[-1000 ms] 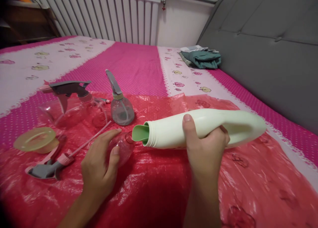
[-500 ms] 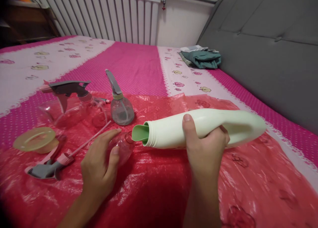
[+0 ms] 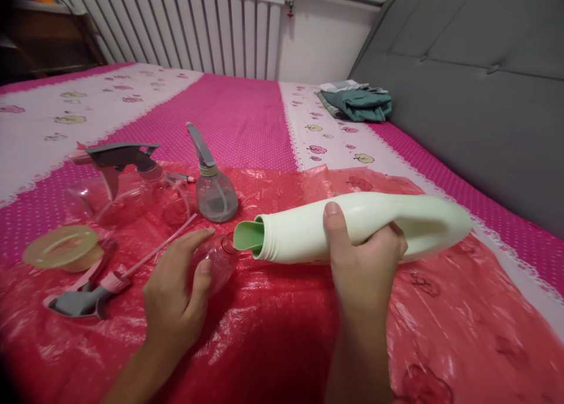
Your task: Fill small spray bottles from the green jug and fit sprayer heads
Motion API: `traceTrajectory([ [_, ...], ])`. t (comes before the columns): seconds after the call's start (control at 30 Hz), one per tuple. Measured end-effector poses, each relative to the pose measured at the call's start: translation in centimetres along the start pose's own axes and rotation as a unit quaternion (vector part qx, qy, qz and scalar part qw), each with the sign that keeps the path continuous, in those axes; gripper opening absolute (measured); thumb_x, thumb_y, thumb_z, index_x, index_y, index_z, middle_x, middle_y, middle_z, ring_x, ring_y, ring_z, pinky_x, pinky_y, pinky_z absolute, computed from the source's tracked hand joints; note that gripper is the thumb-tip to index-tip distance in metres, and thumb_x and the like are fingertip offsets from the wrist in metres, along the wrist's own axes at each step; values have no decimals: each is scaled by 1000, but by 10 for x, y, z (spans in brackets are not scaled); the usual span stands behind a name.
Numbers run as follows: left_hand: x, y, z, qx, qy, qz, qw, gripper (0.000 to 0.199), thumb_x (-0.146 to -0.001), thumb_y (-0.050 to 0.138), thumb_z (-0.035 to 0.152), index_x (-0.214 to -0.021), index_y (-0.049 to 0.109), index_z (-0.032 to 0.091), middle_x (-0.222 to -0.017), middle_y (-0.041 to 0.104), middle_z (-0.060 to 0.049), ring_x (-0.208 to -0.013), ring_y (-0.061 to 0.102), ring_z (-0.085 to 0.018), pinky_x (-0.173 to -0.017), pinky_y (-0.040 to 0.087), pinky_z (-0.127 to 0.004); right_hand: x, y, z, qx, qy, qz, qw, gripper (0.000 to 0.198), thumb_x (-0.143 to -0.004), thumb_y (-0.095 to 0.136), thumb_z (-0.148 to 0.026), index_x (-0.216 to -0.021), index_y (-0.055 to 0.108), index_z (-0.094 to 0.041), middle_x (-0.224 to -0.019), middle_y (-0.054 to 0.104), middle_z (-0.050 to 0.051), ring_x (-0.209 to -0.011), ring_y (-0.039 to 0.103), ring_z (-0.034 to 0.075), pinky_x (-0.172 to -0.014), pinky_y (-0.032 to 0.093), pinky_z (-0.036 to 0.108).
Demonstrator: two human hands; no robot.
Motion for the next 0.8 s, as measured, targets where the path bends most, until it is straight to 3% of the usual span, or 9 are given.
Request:
traceTrajectory([
  [0.8,2,1,-1,4,-1,-4,1000,35,-110,47,33,-139,63,24,-133,75,-9,-121,71,-28,-101,56,-42,-1,0,0,2,0,5,1000,63,-58,68,-78,-85,68,-22,-94,76,16,-105,71,46,-101,50,67],
])
Point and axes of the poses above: each hand's wrist, its own x-axis away from the middle knuckle, its own y-axis out of the palm, z = x × y, the point moved 1 cm from there along -x, towards the middle knuckle
